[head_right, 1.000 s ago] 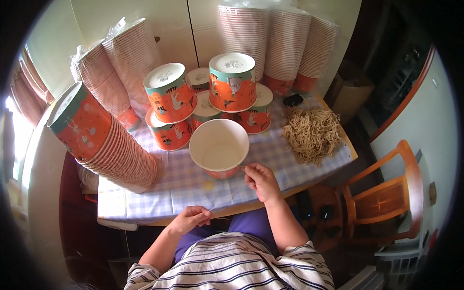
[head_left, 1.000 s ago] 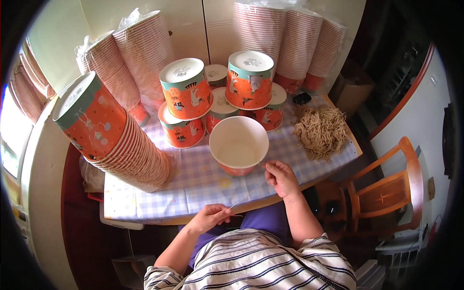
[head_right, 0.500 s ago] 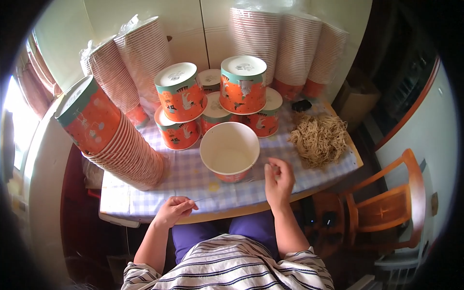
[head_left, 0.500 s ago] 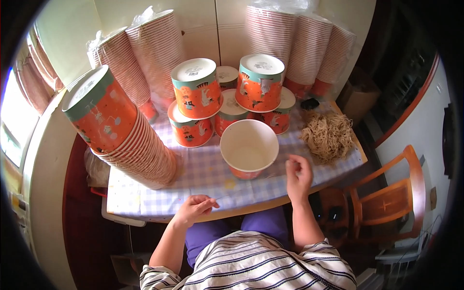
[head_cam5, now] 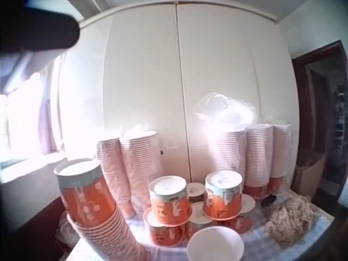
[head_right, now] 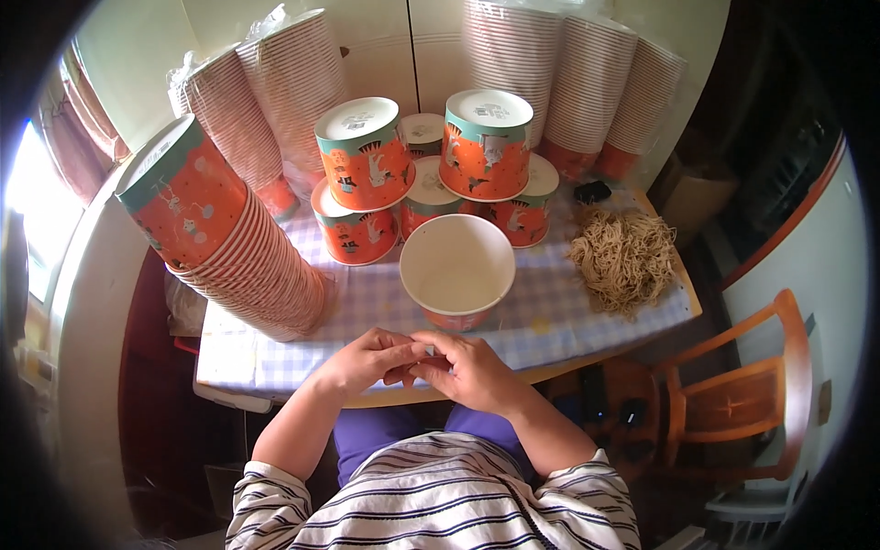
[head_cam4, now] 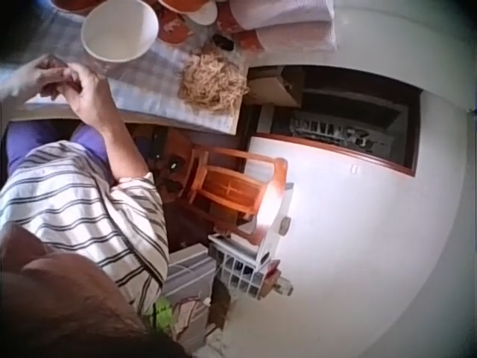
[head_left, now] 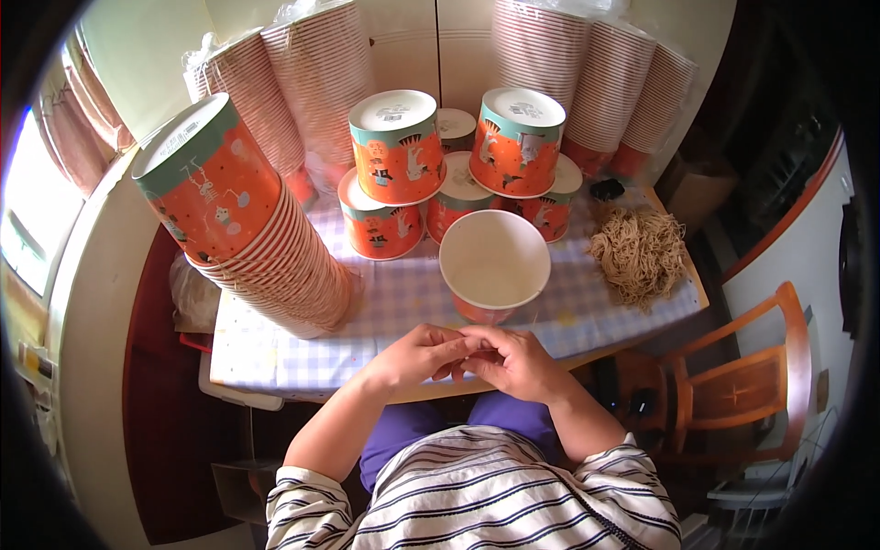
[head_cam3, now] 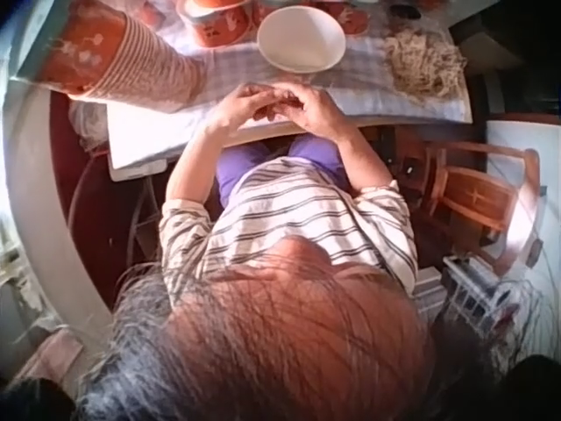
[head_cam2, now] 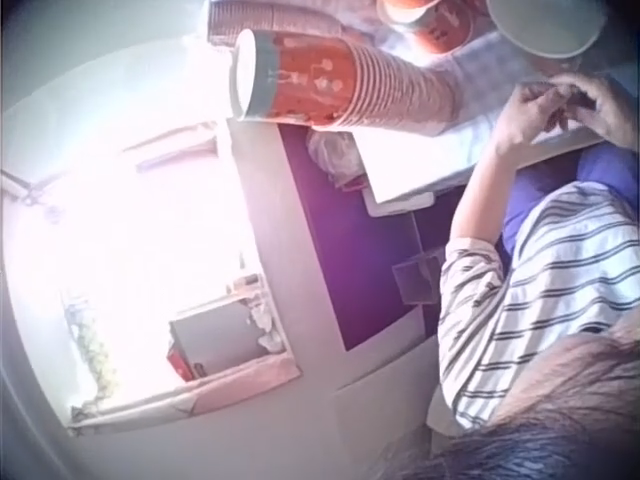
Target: Attaching handles to paper buckets for packaging.
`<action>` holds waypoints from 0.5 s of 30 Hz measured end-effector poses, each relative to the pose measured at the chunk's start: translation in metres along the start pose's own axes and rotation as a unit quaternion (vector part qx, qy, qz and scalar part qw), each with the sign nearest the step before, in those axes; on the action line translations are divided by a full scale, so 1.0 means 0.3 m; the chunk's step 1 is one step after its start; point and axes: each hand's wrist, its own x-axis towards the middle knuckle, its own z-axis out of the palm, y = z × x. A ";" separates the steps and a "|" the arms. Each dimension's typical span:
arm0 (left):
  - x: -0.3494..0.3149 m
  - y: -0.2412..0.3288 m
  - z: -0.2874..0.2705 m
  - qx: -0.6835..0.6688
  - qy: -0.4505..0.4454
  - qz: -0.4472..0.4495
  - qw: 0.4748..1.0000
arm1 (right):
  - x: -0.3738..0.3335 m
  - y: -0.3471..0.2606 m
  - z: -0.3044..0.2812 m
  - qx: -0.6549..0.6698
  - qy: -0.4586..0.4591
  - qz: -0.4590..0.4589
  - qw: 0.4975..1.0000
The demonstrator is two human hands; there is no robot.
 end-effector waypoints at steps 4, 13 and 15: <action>0.001 -0.032 -0.027 -0.112 0.005 -0.043 0.993 | 0.009 0.007 -0.030 -0.091 0.058 -0.045 0.993; -0.011 -0.134 -0.029 -0.254 -0.074 -0.054 0.963 | -0.017 0.047 -0.095 -0.027 0.128 -0.021 0.991; -0.009 -0.149 -0.032 -0.249 -0.077 -0.041 0.965 | -0.016 0.048 -0.100 -0.026 0.138 -0.029 0.990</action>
